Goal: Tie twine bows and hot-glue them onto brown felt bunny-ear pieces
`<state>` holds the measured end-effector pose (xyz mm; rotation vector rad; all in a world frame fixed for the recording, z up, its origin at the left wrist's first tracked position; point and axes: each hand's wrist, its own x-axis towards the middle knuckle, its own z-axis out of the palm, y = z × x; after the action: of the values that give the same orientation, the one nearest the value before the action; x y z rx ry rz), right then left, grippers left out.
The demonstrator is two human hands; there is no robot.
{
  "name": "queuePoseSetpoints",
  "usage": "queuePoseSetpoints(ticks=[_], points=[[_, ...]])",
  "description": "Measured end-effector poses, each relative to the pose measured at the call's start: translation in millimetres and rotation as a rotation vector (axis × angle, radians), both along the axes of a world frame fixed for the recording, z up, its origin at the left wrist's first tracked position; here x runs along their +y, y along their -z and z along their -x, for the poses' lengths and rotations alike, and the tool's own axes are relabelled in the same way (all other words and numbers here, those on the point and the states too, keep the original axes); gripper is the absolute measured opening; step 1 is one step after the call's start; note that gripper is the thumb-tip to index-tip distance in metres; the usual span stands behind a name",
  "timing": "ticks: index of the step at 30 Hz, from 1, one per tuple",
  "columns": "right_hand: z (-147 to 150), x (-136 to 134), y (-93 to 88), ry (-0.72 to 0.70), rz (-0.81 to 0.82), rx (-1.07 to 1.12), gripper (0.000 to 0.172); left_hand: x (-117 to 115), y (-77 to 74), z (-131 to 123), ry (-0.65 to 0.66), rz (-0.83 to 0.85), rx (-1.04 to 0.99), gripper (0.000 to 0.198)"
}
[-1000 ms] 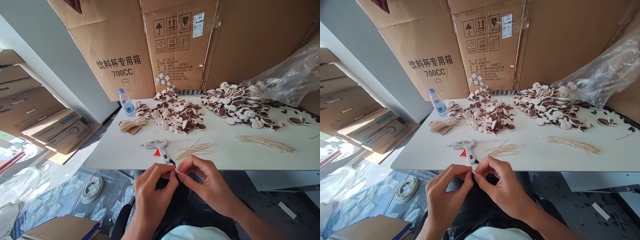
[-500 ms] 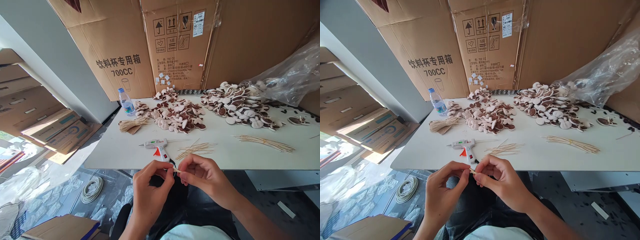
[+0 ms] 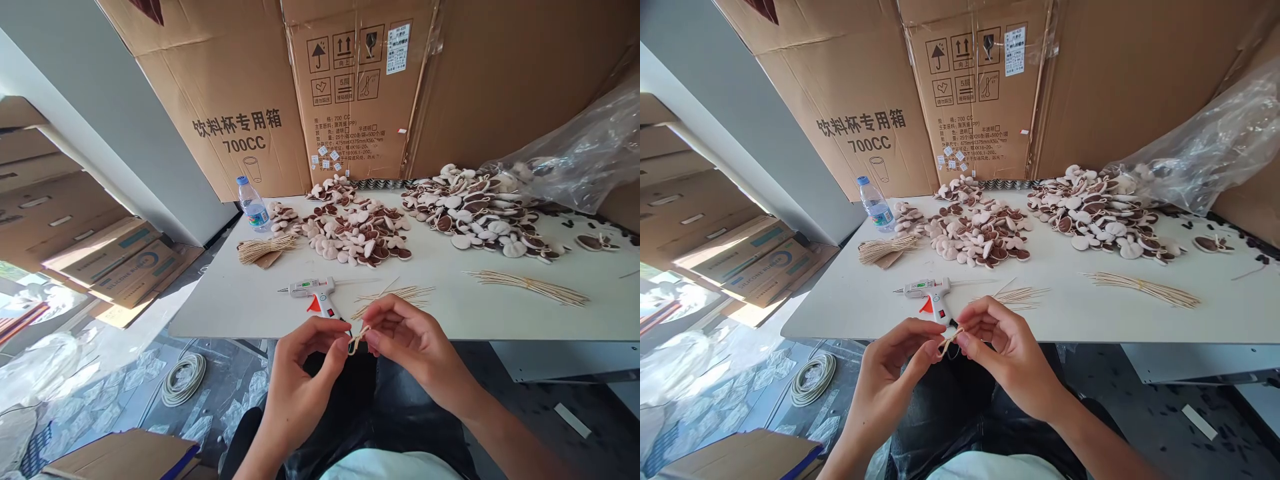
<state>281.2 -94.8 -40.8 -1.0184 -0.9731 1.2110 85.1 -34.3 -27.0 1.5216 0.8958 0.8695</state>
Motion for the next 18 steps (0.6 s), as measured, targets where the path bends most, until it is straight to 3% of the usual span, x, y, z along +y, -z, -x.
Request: queuePoseSetpoints(ticks=[3, 9, 18], points=[[0.2, -1.0, 0.0, -0.001, 0.028, -0.035, 0.024, -2.3, -1.7, -0.3, 0.033, 0.005, 0.015, 0.024], [-0.3, -2.3, 0.4, 0.014, 0.013, -0.119, 0.028, -4.6, -2.0, -5.8, -0.019, -0.018, 0.056, 0.016], [2.2, -1.8, -0.4, 0.034, 0.015, -0.102, 0.029, -5.8, -3.0, -7.4, -0.014, 0.003, 0.101, 0.019]])
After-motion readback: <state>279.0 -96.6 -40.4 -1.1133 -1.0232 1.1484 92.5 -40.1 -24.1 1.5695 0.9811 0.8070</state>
